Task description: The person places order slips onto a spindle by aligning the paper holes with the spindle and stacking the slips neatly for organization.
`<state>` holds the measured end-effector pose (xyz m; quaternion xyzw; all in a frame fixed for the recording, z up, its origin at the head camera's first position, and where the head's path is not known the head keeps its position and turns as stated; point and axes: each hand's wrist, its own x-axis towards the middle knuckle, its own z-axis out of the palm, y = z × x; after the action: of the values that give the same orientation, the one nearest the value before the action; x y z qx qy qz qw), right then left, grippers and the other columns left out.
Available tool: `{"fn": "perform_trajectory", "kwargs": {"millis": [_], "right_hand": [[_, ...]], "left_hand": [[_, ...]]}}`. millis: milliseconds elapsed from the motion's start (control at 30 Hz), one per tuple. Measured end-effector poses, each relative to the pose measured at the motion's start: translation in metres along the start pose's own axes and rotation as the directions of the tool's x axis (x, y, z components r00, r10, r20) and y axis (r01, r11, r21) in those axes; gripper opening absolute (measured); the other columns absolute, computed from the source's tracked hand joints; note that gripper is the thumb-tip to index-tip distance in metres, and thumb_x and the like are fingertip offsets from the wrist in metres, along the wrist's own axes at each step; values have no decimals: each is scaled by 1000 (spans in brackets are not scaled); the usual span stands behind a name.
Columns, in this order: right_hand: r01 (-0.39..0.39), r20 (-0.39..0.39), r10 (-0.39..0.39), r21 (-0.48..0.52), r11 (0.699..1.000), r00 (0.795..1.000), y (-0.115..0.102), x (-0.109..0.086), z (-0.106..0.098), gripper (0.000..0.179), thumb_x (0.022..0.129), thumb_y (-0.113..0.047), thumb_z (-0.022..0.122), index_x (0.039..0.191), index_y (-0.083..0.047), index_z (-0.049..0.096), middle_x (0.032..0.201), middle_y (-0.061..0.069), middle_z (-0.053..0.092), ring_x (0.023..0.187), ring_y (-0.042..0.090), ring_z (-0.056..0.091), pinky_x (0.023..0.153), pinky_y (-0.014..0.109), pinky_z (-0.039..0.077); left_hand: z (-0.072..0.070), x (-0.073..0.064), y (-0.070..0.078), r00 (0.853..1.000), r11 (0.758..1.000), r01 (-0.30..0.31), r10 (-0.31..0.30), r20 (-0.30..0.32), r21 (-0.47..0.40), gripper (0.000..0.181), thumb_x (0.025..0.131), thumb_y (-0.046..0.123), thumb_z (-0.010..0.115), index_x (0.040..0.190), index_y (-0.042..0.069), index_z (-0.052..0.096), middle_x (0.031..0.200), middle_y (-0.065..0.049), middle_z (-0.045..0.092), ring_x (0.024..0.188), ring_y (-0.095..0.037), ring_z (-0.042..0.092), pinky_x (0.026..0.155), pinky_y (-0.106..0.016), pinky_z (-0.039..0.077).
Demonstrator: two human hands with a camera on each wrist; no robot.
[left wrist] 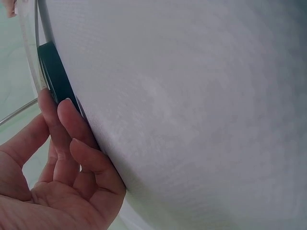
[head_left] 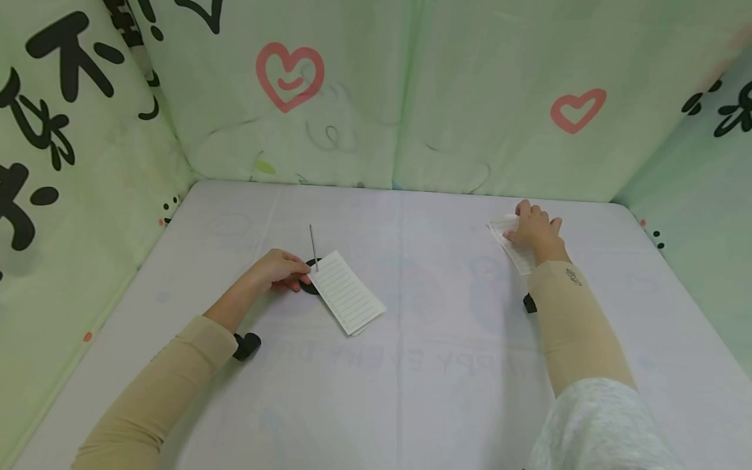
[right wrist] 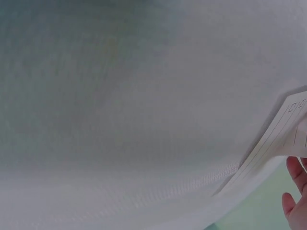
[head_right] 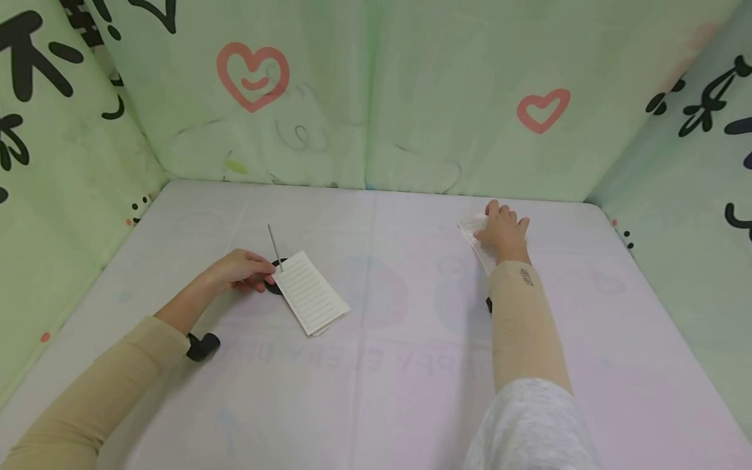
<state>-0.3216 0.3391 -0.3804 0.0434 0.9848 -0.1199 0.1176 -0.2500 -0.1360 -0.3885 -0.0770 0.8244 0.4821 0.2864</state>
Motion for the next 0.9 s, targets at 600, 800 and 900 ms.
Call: {"fn": "perform_trajectory", "kwargs": {"millis": [600,800,900], "right_hand": [[67,-59,-72,-81,994,996,3,2,1,51,90,-24,58,118,2,25,106,26,46,100,41,47,94,63,9],[55,-74,-62,-98,994,995,4,4,3,51,89,-24,61,116,3,27,108,28,49,102,42,47,96,63,8],[42,-76,-50,-99,994,996,3,5,4,51,88,-23,62,116,3,29,110,29,50,103,43,48,97,63,7]], "left_hand": [[0,1,0,1000,1000,7,-7,-5,-17,26,89,16,57,108,-2,59,64,7,64,51,-7,57,53,-22,35],[1,1,0,1000,1000,7,-7,-3,-27,26,89,15,57,108,-3,59,63,7,64,50,-7,56,52,-22,36],[1,1,0,1000,1000,4,-4,-3,-25,26,89,15,57,107,-3,59,63,7,63,50,-7,56,52,-22,36]]}}
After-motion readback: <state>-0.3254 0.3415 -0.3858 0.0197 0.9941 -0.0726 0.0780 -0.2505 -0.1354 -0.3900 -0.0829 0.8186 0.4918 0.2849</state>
